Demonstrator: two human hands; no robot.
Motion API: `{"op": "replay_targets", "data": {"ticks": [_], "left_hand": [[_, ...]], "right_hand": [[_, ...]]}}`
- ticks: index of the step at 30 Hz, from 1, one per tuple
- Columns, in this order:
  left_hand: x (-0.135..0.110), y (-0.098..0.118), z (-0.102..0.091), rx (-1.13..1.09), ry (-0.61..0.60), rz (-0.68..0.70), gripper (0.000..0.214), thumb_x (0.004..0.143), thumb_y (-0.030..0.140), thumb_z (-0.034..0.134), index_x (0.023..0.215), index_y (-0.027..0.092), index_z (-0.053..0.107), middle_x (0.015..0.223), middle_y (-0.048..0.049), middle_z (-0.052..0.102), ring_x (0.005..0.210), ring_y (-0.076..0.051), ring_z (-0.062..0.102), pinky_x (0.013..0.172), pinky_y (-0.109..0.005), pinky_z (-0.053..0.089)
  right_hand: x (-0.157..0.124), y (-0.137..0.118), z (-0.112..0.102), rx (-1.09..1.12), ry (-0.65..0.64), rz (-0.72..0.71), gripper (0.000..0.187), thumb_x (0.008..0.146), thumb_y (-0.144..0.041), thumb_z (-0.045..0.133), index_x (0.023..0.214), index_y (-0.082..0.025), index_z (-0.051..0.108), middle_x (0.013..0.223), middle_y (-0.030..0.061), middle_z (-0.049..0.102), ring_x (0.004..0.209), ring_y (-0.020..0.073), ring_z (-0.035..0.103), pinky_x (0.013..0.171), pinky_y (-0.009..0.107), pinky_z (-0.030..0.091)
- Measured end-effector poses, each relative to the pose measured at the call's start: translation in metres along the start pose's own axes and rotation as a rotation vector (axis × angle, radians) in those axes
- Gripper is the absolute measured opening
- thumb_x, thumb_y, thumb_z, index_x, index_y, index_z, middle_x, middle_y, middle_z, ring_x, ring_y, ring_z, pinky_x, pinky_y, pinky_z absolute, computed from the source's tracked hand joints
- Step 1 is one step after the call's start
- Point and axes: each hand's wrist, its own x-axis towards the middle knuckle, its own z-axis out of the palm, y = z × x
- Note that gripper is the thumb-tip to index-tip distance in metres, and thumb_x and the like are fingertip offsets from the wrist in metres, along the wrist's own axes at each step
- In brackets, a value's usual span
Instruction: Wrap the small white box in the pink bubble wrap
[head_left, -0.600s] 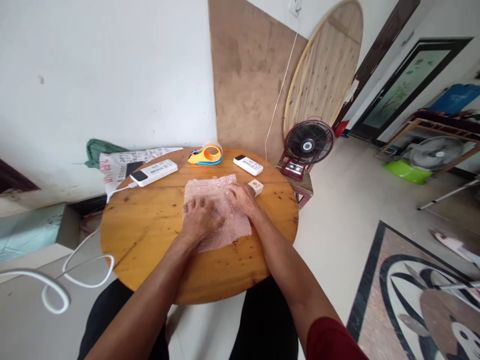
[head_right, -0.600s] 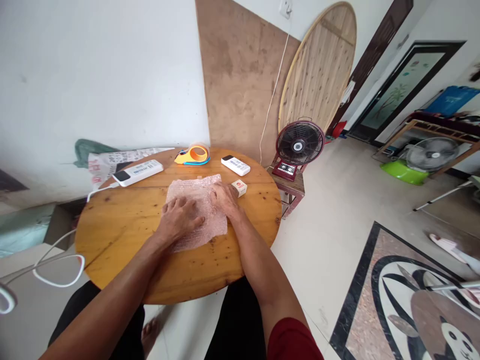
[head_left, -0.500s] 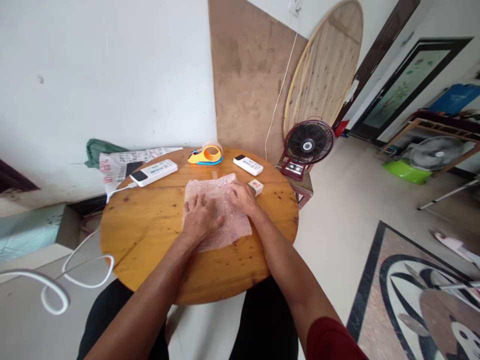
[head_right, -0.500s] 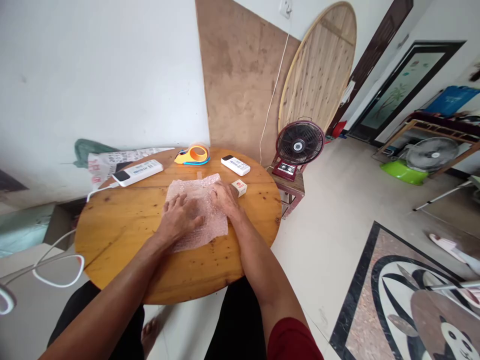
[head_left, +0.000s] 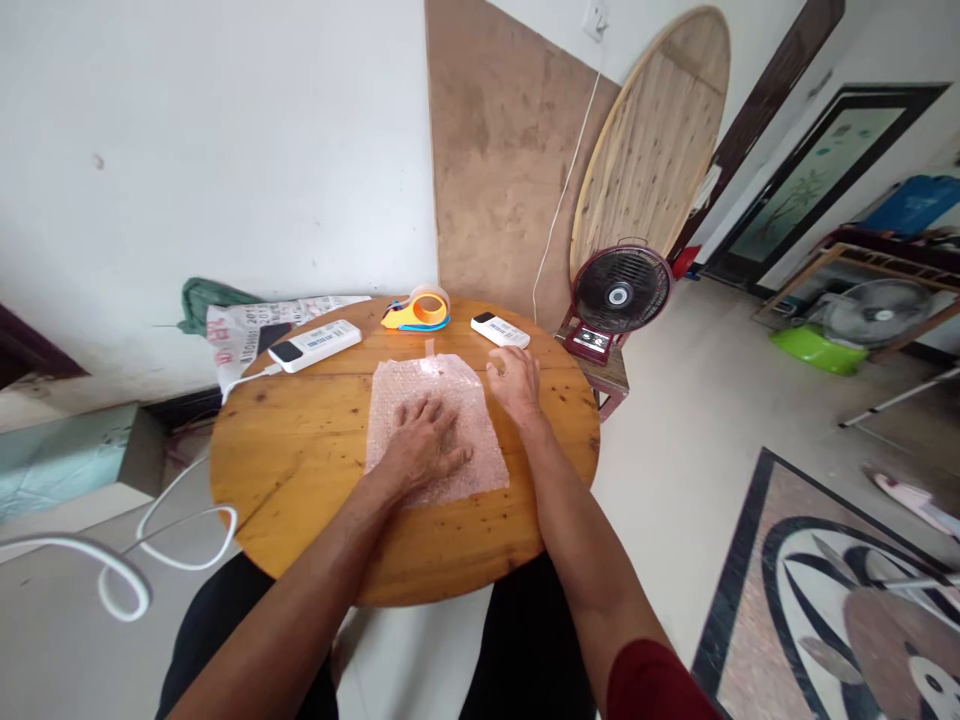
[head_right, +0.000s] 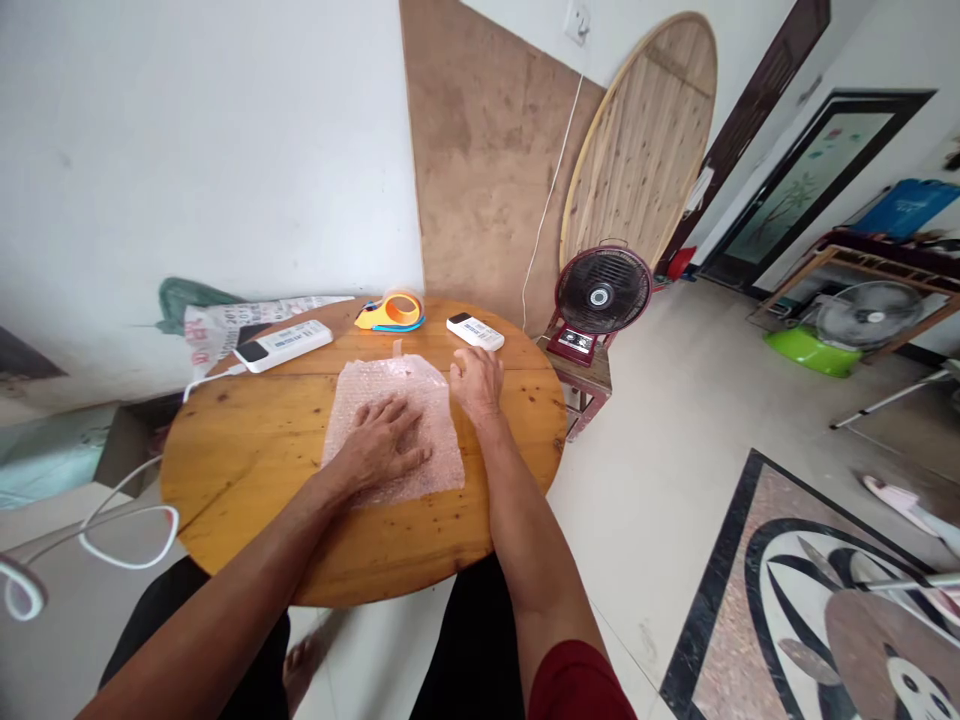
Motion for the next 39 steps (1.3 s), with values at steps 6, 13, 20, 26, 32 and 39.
{"op": "replay_targets", "data": {"ticks": [6, 13, 20, 26, 32, 39], "left_hand": [[0.001, 0.000, -0.001, 0.007, -0.018, -0.014, 0.065, 0.082, 0.056, 0.053, 0.137, 0.021, 0.050, 0.148, -0.0152, 0.041, 0.140, -0.038, 0.028, 0.111, -0.060, 0.021], [0.000, 0.000, 0.000, 0.004, -0.009, -0.022, 0.062, 0.083, 0.057, 0.052, 0.134, 0.022, 0.052, 0.149, -0.0146, 0.040, 0.140, -0.037, 0.029, 0.112, -0.058, 0.019], [0.000, 0.001, -0.004, -0.021, -0.003, 0.013, 0.059, 0.082, 0.057, 0.052, 0.130, 0.022, 0.055, 0.143, -0.0152, 0.047, 0.137, -0.038, 0.032, 0.110, -0.061, 0.020], [0.002, -0.002, 0.004, -0.076, -0.001, -0.013, 0.067, 0.082, 0.050, 0.055, 0.142, 0.021, 0.043, 0.144, -0.0136, 0.047, 0.138, -0.037, 0.031, 0.115, -0.059, 0.009], [0.001, -0.003, 0.004, -0.028, 0.009, 0.031, 0.069, 0.084, 0.055, 0.051, 0.141, 0.019, 0.044, 0.149, -0.0172, 0.039, 0.140, -0.040, 0.026, 0.111, -0.062, 0.016], [0.004, -0.005, 0.002, -0.135, 0.028, 0.025, 0.067, 0.079, 0.050, 0.057, 0.140, 0.022, 0.046, 0.147, -0.0141, 0.042, 0.139, -0.039, 0.028, 0.112, -0.062, 0.015]], "right_hand": [[0.001, 0.016, -0.007, -0.084, -0.234, 0.252, 0.063, 0.076, -0.033, 0.061, 0.136, -0.021, 0.045, 0.132, 0.0135, 0.056, 0.120, 0.0331, 0.051, 0.101, 0.052, 0.036], [0.013, 0.014, -0.015, 0.289, -0.040, 0.311, 0.052, 0.079, -0.037, 0.057, 0.127, -0.019, 0.052, 0.119, 0.0108, 0.065, 0.108, 0.0252, 0.061, 0.095, 0.039, 0.045], [-0.006, -0.014, -0.040, 1.173, -0.499, -0.154, 0.054, 0.077, -0.034, 0.066, 0.128, -0.021, 0.055, 0.115, 0.0055, 0.066, 0.102, 0.0195, 0.062, 0.088, 0.031, 0.049], [-0.017, -0.041, -0.026, 1.146, -0.930, -0.322, 0.051, 0.080, -0.030, 0.066, 0.127, -0.016, 0.057, 0.118, 0.0076, 0.064, 0.106, 0.0194, 0.060, 0.091, 0.031, 0.046], [-0.008, -0.026, -0.012, 0.763, -0.599, -0.150, 0.047, 0.080, -0.022, 0.062, 0.125, -0.014, 0.059, 0.113, 0.0061, 0.065, 0.103, 0.0181, 0.059, 0.093, 0.032, 0.045], [-0.005, -0.016, 0.002, 0.511, -0.476, -0.100, 0.047, 0.080, -0.023, 0.061, 0.126, -0.017, 0.058, 0.111, 0.0059, 0.067, 0.096, 0.0181, 0.061, 0.086, 0.030, 0.047]]}}
